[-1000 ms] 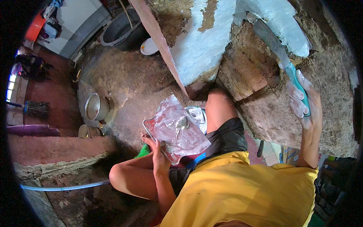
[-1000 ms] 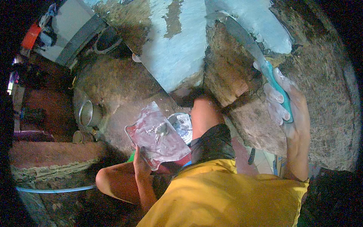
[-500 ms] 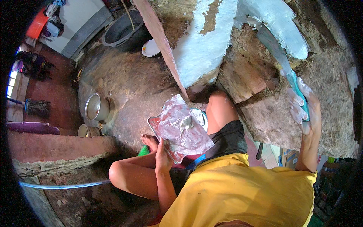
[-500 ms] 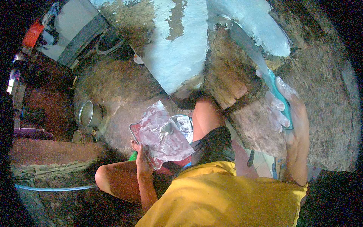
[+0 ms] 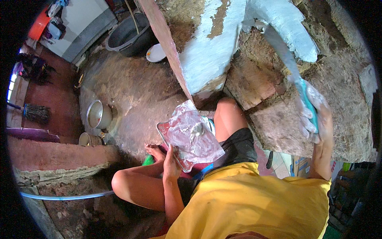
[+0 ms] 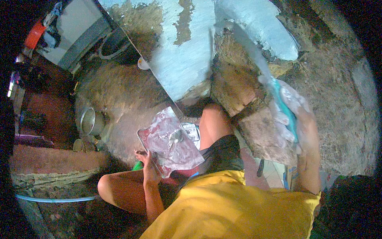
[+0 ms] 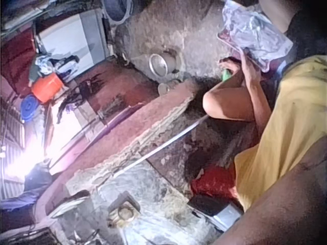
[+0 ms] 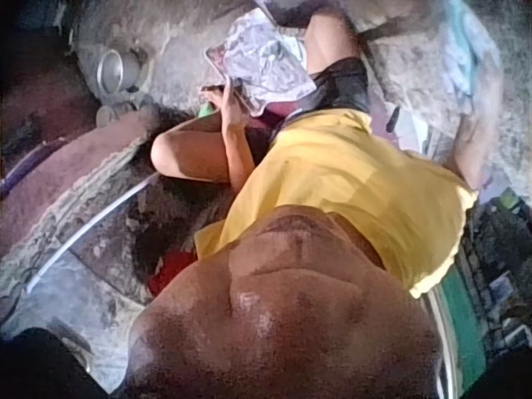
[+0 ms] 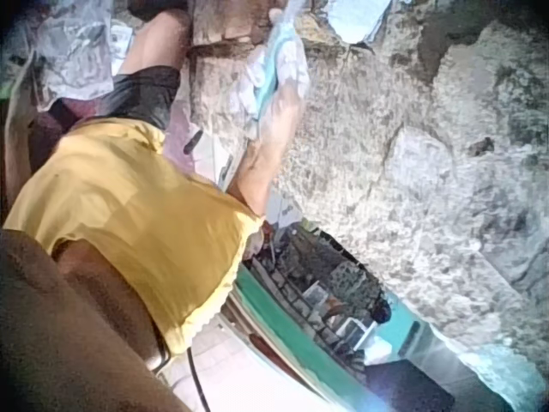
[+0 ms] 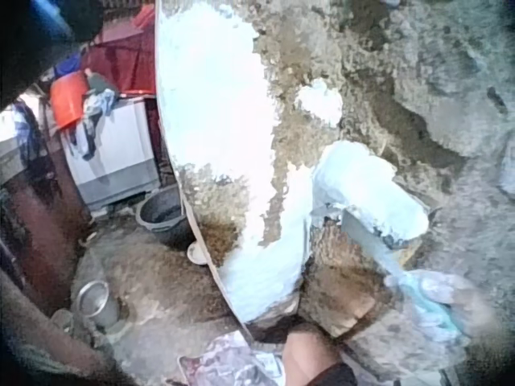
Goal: The person applies plaster to an unfinished brick wall using a putty knife and a hawk. They take plaster from the hawk and smooth it onto the bricks, filling in gaps and covering the surface.
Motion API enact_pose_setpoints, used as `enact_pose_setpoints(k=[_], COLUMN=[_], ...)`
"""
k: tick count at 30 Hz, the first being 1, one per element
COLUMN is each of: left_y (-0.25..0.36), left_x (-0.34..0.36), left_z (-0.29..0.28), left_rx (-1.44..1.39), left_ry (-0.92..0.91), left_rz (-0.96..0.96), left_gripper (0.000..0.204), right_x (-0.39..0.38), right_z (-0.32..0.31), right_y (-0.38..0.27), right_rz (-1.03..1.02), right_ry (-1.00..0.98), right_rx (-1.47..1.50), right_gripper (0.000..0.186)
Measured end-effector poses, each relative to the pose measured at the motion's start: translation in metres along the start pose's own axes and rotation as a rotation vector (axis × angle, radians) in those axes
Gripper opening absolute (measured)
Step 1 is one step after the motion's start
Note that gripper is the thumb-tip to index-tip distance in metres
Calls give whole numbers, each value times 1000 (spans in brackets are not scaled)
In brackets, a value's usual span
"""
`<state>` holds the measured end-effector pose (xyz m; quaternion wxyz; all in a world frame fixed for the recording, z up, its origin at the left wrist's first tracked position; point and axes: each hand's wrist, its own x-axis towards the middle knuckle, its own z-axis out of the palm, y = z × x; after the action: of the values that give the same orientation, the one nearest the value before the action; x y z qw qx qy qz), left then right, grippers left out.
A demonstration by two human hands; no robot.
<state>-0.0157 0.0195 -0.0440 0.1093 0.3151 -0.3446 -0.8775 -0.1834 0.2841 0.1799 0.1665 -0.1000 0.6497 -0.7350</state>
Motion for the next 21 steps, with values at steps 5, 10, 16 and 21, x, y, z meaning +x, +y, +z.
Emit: enact_pose_setpoints(k=[5, 10, 16, 21], left_y=[0, -1, 5, 2], left_x=[1, -1, -4, -2], left_z=[-3, 0, 4, -2], left_rx=[38, 54, 64, 19], left_ry=[13, 0, 0, -35], left_rz=[0, 47, 38, 14], left_gripper=[37, 37, 36, 36], right_x=[25, 30, 30, 32], right_z=[0, -5, -5, -7], right_y=[9, 15, 18, 24], right_rz=[-7, -9, 54, 47], right_ry=[-45, -61, -69, -46], right_rx=[62, 126, 239, 256], right_gripper=[42, 43, 41, 40])
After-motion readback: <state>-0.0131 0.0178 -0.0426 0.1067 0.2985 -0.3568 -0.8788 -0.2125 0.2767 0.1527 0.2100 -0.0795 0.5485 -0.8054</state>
